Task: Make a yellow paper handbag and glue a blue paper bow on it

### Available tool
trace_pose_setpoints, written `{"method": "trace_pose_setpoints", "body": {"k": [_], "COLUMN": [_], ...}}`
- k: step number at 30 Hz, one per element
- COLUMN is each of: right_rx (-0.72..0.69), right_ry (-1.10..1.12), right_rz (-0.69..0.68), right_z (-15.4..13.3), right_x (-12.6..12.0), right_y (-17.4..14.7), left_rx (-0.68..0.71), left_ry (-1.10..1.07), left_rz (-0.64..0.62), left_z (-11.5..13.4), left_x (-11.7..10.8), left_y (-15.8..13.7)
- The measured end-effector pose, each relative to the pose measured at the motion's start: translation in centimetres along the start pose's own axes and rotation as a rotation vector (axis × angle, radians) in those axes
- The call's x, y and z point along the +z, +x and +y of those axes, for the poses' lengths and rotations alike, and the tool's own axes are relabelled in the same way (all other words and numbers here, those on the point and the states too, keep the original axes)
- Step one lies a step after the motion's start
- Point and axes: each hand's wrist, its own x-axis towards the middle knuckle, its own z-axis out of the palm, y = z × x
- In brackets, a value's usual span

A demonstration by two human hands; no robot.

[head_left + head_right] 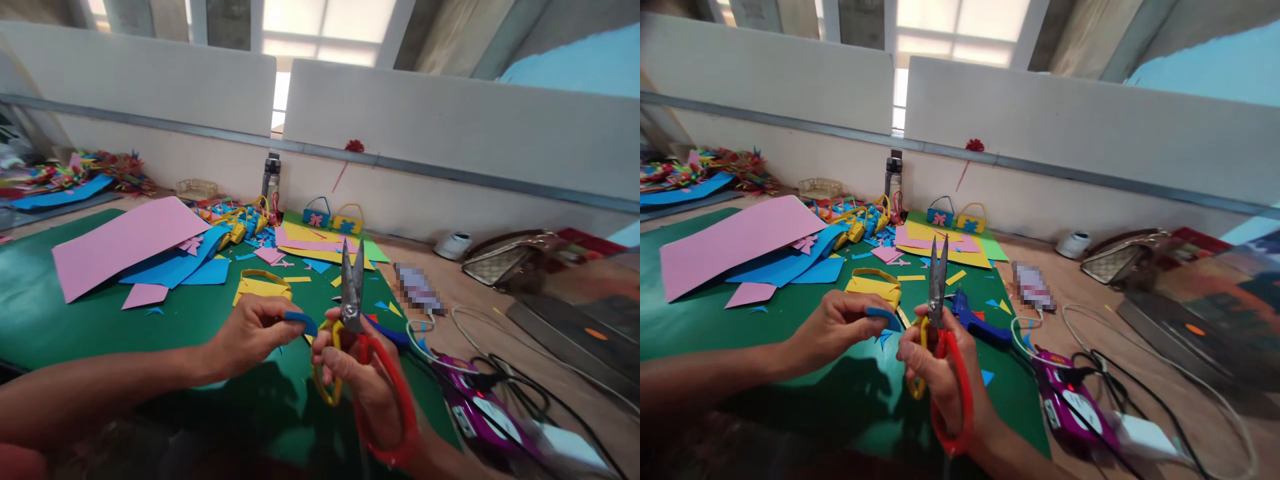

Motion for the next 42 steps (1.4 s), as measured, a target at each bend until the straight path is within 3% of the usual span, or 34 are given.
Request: {"method": "trace_pose_setpoints", "body": {"k": [3, 5, 7, 9, 12, 15, 17, 19, 22, 24, 28, 37, 42], "right_rx": [0.036, 0.081, 0.104, 0.097, 0.039, 0.009, 0.003, -0.01, -0.059, -0.111, -0.186, -0.228, -0.157], "right_ry": [0.094, 0.13, 0.131, 0.107, 0.06, -0.026, -0.103, -0.183, -0.317, -0.407, -0.528, -0.547, -0.416], "right_rz": [-0.025, -0.033, -0.032, -0.023, 0.023, 0.042, 0.035, 0.016, -0.028, -0.066, -0.117, -0.114, -0.034], "right_z": [0.3, 0.6, 0.9, 1.2, 1.3, 0.7, 0.1, -0.3, -0.3, -0.1, 0.3, 0.7, -0.1], "right_x": [0.2, 0.2, 0.2, 0.0, -0.2, -0.2, -0.2, -0.1, -0.2, -0.2, -0.4, -0.2, -0.3], "right_y": [0.3, 0.4, 0.5, 0.6, 0.8, 0.9, 0.9, 0.8, 0.7, 0.8, 1.1, 1.2, 1.1], "left_rx": [0.573, 0.878, 1.02, 1.039, 0.958, 0.8, 0.55, 0.125, -0.353, -0.492, -0.56, -0.538, -0.509], "left_ry": [0.363, 0.615, 0.798, 0.893, 0.894, 0.73, 0.535, 0.281, -0.058, -0.184, -0.25, -0.244, -0.308], "left_rz": [0.081, 0.107, 0.052, -0.02, -0.094, -0.108, -0.055, -0.038, -0.236, -0.318, -0.354, -0.437, -0.27], "left_z": [-0.8, -1.1, -1.2, -1.2, -1.4, -1.6, -1.3, -0.8, -0.1, -0.2, -1.1, -2.0, -0.6], "left_x": [-0.1, -0.4, -0.7, -0.9, -0.8, -0.4, -0.2, 0.0, 0.1, 0.1, 0.3, 0.8, 0.1], "left_y": [0.0, 0.0, -0.1, -0.2, -0.4, -0.4, -0.3, 0.1, 0.6, 0.8, 0.7, 0.1, 0.6]}}
